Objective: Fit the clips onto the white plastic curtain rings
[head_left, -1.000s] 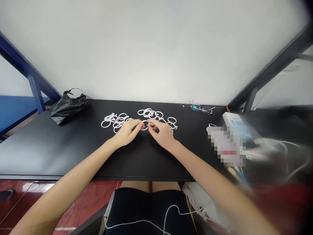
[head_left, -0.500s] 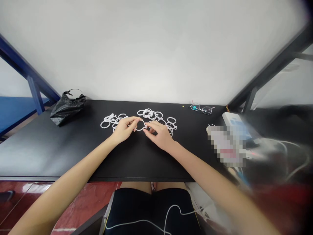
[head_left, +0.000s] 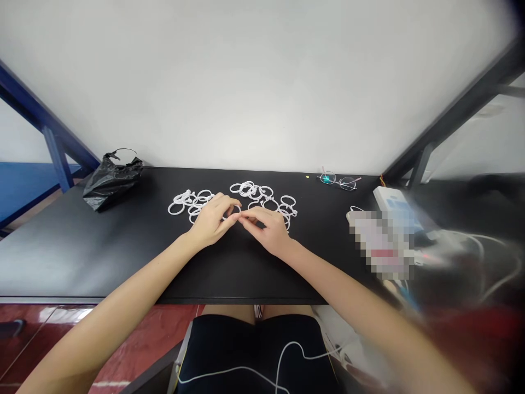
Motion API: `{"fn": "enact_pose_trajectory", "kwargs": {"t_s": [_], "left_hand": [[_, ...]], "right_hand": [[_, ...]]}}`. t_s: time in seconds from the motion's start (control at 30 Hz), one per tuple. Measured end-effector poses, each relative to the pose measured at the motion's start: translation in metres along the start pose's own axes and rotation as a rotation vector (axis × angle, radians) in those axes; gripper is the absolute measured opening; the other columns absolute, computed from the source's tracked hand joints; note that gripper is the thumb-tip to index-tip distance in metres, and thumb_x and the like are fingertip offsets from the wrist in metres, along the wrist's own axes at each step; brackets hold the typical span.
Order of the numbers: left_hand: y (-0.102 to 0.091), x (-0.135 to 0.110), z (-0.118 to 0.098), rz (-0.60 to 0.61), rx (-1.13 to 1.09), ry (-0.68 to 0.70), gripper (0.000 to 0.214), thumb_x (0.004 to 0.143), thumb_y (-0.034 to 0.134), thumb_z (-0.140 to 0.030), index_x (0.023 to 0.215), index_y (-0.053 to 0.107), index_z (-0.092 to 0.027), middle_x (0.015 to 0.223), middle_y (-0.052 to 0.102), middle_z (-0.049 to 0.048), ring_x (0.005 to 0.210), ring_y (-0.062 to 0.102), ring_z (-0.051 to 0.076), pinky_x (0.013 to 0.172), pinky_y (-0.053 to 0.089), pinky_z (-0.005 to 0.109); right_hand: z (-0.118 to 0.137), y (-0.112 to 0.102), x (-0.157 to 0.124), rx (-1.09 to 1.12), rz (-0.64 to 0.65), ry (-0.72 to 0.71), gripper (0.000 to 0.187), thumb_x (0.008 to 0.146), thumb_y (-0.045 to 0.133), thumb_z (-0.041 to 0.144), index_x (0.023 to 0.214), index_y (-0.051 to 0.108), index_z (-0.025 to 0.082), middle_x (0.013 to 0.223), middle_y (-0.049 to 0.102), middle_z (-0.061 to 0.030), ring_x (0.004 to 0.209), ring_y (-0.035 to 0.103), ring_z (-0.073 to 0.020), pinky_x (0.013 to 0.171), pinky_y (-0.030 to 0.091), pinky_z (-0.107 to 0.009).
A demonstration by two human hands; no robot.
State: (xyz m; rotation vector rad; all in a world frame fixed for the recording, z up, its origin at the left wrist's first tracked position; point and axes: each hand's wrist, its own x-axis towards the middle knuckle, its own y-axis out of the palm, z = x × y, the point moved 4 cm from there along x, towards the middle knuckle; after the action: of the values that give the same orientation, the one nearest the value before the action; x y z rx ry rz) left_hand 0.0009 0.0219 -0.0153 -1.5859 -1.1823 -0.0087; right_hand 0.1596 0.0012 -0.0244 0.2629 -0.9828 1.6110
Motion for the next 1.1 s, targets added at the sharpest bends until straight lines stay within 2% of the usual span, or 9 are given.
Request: {"fn": "enact_pose_trajectory", "kwargs": {"t_s": [0.23,0.43,0.6,0.9,1.1], "left_hand": [[-0.0025,0.0010,0.0014,-0.099,0.009,0.031,0.022,0.097,0.041,-0.032,0.092,0.058,-0.018,0.069,0.053,0.0016,0.070,0.048,0.018,0.069,0.041,0.032],[-0.0030,0.0021,0.0002,-0.109,0.024,0.050,0.017,0.096,0.046,-0.030,0.088,0.056,-0.018,0.066,0.050,-0.0001,0.068,0.046,0.017,0.067,0.040,0.031],[-0.0011,0.0016,0.0032,-0.093,0.049,0.005,0.020,0.095,0.045,-0.032,0.086,0.056,-0.019,0.066,0.051,0.0002,0.068,0.047,0.017,0.068,0.041,0.031],[0.0014,-0.0015,0.0029,-0.099,0.043,0.027,0.020,0.097,0.042,-0.029,0.097,0.058,-0.017,0.080,0.060,0.0046,0.077,0.056,0.018,0.074,0.045,0.033],[0.0001,0.0001,0.0030,-0.114,0.027,0.043,0.020,0.096,0.044,-0.029,0.088,0.058,-0.017,0.072,0.054,0.0014,0.066,0.052,0.015,0.065,0.044,0.028]], "right_hand": [[0.0012,0.0019,-0.0009,0.186,-0.038,0.004,0.016,0.092,0.060,0.028,0.099,0.071,0.021,0.090,0.075,-0.0039,0.074,0.071,-0.0137,0.068,0.060,-0.027],[0.0000,0.0024,-0.0004,0.178,-0.021,0.011,0.014,0.092,0.059,0.026,0.096,0.072,0.022,0.085,0.075,-0.0032,0.073,0.071,-0.0148,0.070,0.060,-0.029],[0.0007,0.0020,0.0009,0.192,-0.022,0.006,0.013,0.092,0.059,0.024,0.095,0.071,0.021,0.085,0.074,-0.0030,0.074,0.072,-0.0139,0.070,0.060,-0.027],[0.0018,0.0048,-0.0004,0.092,-0.023,-0.045,0.018,0.094,0.053,0.021,0.102,0.069,0.020,0.083,0.072,-0.0043,0.073,0.068,-0.0133,0.069,0.058,-0.026],[0.0007,0.0059,-0.0005,0.126,0.001,-0.010,0.017,0.095,0.054,0.023,0.099,0.070,0.021,0.085,0.074,-0.0037,0.076,0.070,-0.0140,0.070,0.058,-0.027]]}}
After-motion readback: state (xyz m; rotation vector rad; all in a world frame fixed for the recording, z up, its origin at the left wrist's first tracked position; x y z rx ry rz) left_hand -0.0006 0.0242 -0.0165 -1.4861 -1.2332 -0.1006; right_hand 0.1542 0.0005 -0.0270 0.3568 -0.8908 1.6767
